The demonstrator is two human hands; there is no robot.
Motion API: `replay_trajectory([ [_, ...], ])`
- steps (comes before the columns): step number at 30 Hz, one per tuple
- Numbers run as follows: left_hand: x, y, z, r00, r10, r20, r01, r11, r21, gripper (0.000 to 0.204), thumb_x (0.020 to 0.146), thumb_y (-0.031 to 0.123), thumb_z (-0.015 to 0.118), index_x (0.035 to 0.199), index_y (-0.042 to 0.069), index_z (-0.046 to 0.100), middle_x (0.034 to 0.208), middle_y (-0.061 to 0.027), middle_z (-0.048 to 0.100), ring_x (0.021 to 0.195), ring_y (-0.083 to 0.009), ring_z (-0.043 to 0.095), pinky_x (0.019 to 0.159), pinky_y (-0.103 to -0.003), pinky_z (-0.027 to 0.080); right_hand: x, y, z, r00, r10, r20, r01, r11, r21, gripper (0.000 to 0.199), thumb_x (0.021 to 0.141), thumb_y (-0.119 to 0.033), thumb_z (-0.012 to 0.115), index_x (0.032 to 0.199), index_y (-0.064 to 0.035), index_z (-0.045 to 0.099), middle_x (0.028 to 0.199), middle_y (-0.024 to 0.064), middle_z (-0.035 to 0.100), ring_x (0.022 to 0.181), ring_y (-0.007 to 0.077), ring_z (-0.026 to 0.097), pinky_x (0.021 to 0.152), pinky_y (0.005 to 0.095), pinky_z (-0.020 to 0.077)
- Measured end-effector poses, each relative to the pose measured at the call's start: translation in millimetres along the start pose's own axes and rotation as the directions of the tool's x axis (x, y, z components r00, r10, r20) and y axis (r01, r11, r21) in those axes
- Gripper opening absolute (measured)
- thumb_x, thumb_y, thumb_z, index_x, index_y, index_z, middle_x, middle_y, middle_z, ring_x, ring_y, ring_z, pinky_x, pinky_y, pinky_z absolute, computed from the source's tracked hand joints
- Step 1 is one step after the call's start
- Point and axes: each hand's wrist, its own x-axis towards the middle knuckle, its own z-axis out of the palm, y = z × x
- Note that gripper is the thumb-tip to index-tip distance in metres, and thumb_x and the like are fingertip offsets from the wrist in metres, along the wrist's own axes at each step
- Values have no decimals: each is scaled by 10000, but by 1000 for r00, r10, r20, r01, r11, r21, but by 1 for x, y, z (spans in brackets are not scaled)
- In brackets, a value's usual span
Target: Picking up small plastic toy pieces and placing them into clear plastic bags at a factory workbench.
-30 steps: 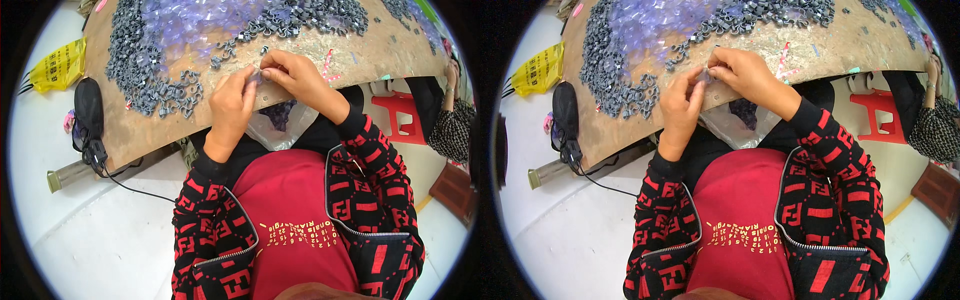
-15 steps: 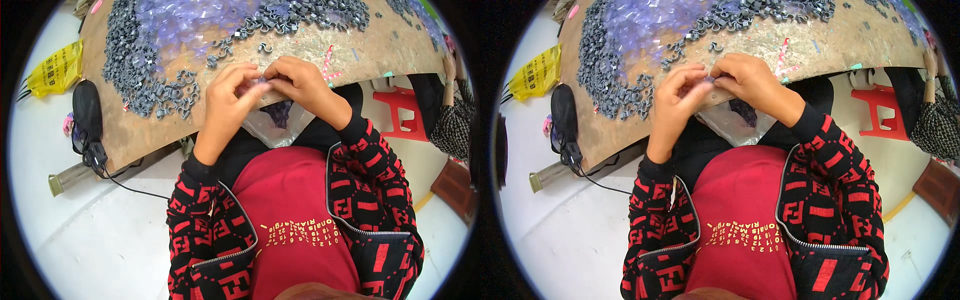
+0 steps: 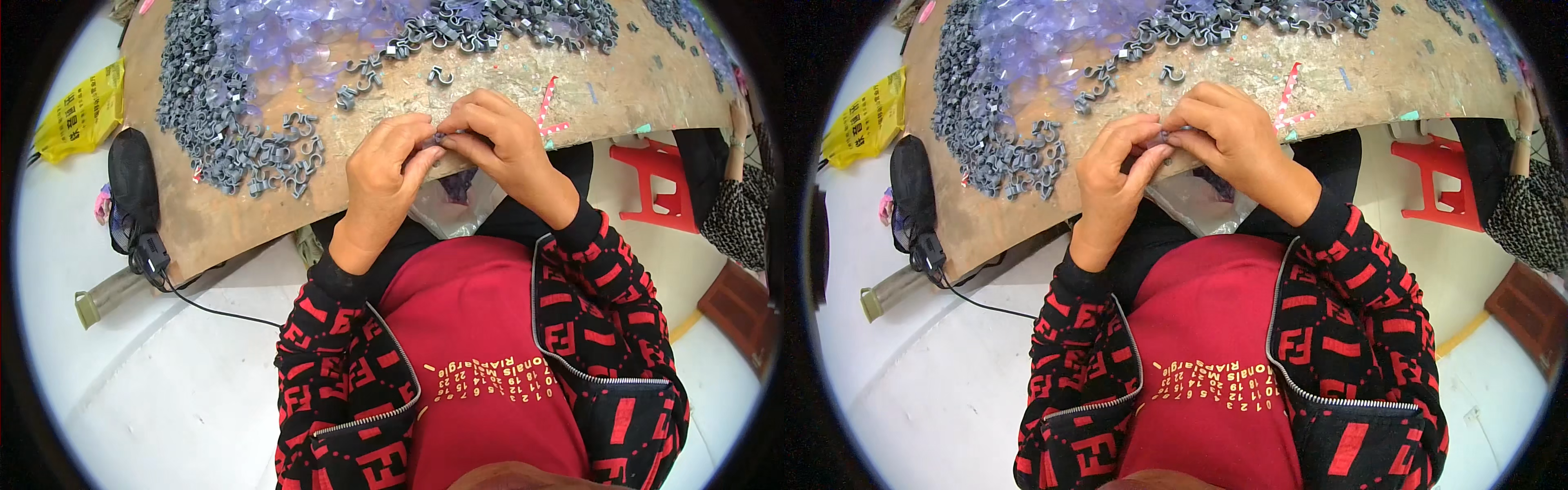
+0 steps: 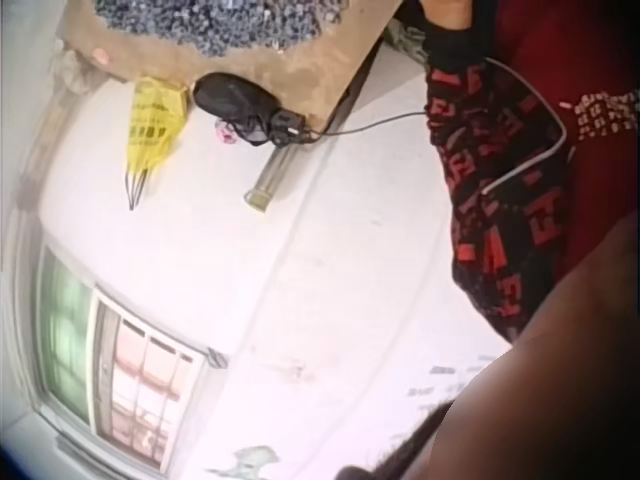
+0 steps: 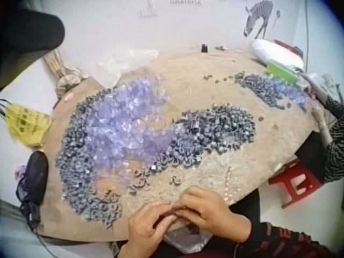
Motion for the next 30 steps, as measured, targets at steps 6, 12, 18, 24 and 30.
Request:
replay_trajectory([
  [6, 7, -4, -3, 989, 137, 58, -141, 987, 75, 180, 732, 18, 698, 898, 27, 629, 896, -106, 636, 797, -275, 623, 681, -347, 500, -2, -1, 2, 999, 5, -39, -6, 999, -40, 156, 750, -72, 688, 897, -52, 640, 941, 103, 604, 880, 270, 576, 751, 342, 451],
  [12, 11, 2, -1, 975, 182, 125, -203, 962, 182, 133, 732, -7, 654, 818, 29, 560, 810, -100, 559, 759, -296, 564, 656, -370, 467, -3, -2, 3, 999, 8, -37, -10, 999, -45, 157, 739, -55, 679, 885, -37, 623, 959, 98, 608, 896, 271, 570, 781, 344, 440],
  [18, 14, 2, 2, 969, 164, 187, -212, 939, 272, 124, 726, -6, 638, 798, 35, 546, 818, -102, 544, 793, -302, 560, 664, -381, 467, -5, 2, 5, 999, 4, -46, -8, 997, -79, 150, 743, -54, 675, 875, -34, 606, 976, 96, 605, 899, 270, 564, 779, 346, 439],
  [24, 12, 3, 8, 970, 202, 133, -231, 939, 257, 141, 721, -11, 646, 833, 37, 575, 822, -103, 556, 800, -296, 573, 676, -380, 476, -9, 0, 1, 999, 36, -33, -38, 998, -56, 137, 760, -34, 668, 887, -32, 616, 963, 97, 609, 909, 268, 568, 775, 339, 449],
  [30, 12, 2, -1, 998, 59, -6, -58, 989, 135, 163, 757, 10, 676, 907, 25, 614, 885, -109, 608, 748, -279, 610, 653, -346, 494, -16, 3, -2, 994, 53, -91, -52, 999, 10, 255, 760, -54, 688, 1013, -50, 653, 975, 101, 617, 913, 266, 572, 785, 335, 454],
])
